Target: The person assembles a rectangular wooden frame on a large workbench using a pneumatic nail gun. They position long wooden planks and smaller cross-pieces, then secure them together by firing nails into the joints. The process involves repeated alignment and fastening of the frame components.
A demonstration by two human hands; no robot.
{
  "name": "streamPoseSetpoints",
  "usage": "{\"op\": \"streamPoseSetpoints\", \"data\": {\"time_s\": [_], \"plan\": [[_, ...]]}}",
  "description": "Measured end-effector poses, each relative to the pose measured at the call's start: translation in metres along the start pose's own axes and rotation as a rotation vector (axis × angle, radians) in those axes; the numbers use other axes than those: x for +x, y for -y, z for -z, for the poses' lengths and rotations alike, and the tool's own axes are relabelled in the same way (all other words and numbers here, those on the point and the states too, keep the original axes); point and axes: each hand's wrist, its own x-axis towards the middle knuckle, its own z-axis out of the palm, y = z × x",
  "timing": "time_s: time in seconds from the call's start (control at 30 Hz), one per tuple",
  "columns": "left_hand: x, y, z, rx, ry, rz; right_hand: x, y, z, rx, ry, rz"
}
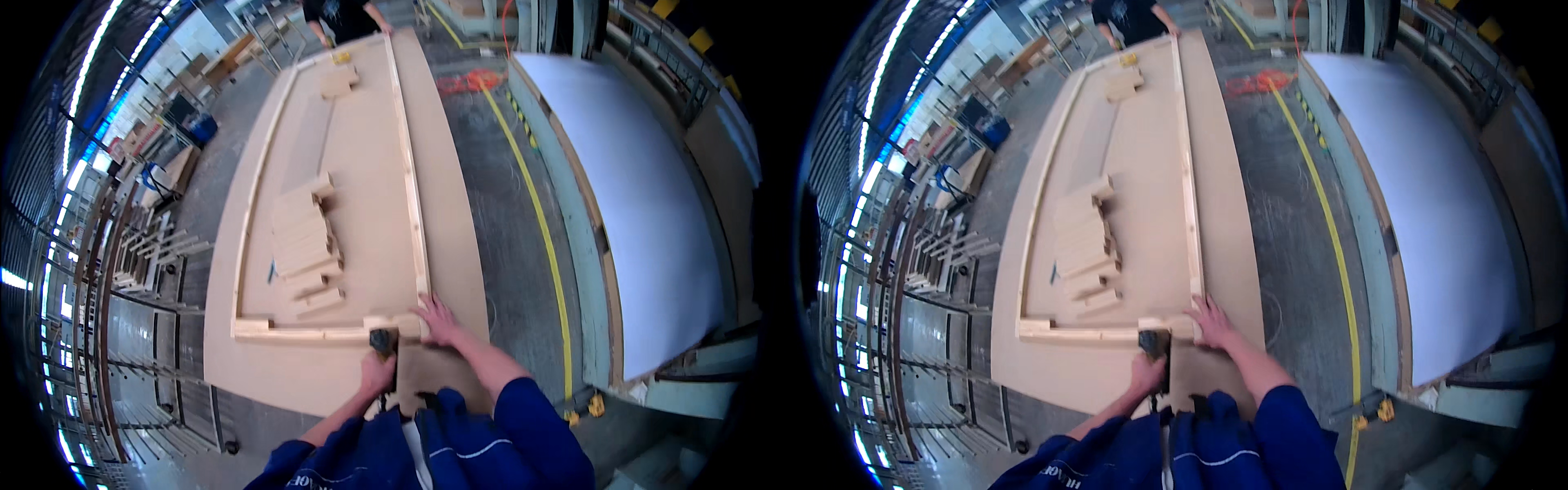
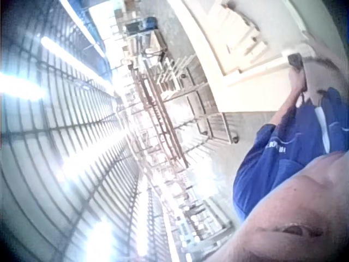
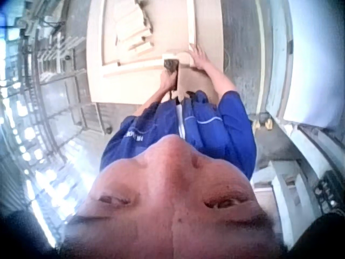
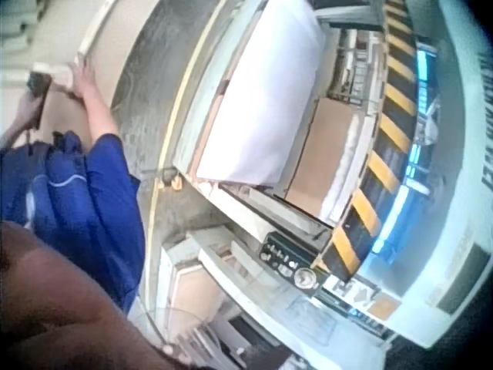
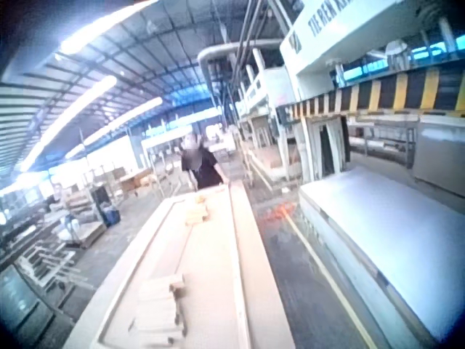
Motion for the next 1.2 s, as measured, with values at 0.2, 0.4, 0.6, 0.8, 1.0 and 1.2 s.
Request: {"op": "streamPoseSetpoints", "data": {"time_s": [0.2,0.4,0.6,0.8,1.0,1.2], "plan": [[0.01,0.025,0.0,-0.089,0.046,0.042,-0.003,-0.004,-0.006,0.082,-0.062,0.041],[0.008,0.012,0.01,-0.321,0.124,0.079,0.002,-0.002,0.003,0.09,-0.048,0.095],[0.008,0.014,0.013,-0.378,0.162,0.097,0.002,-0.003,0.003,0.051,-0.033,0.097],[0.014,0.032,0.007,0.001,0.118,-0.047,-0.003,-0.002,0.004,0.093,-0.002,0.062],[0.015,0.016,0.013,-0.15,0.152,0.068,-0.001,0.0,0.008,-0.051,0.033,0.067],[0.008,0.009,0.019,-0.147,0.106,0.002,0.0,-0.003,0.002,-0.057,-0.011,0.11]]}}
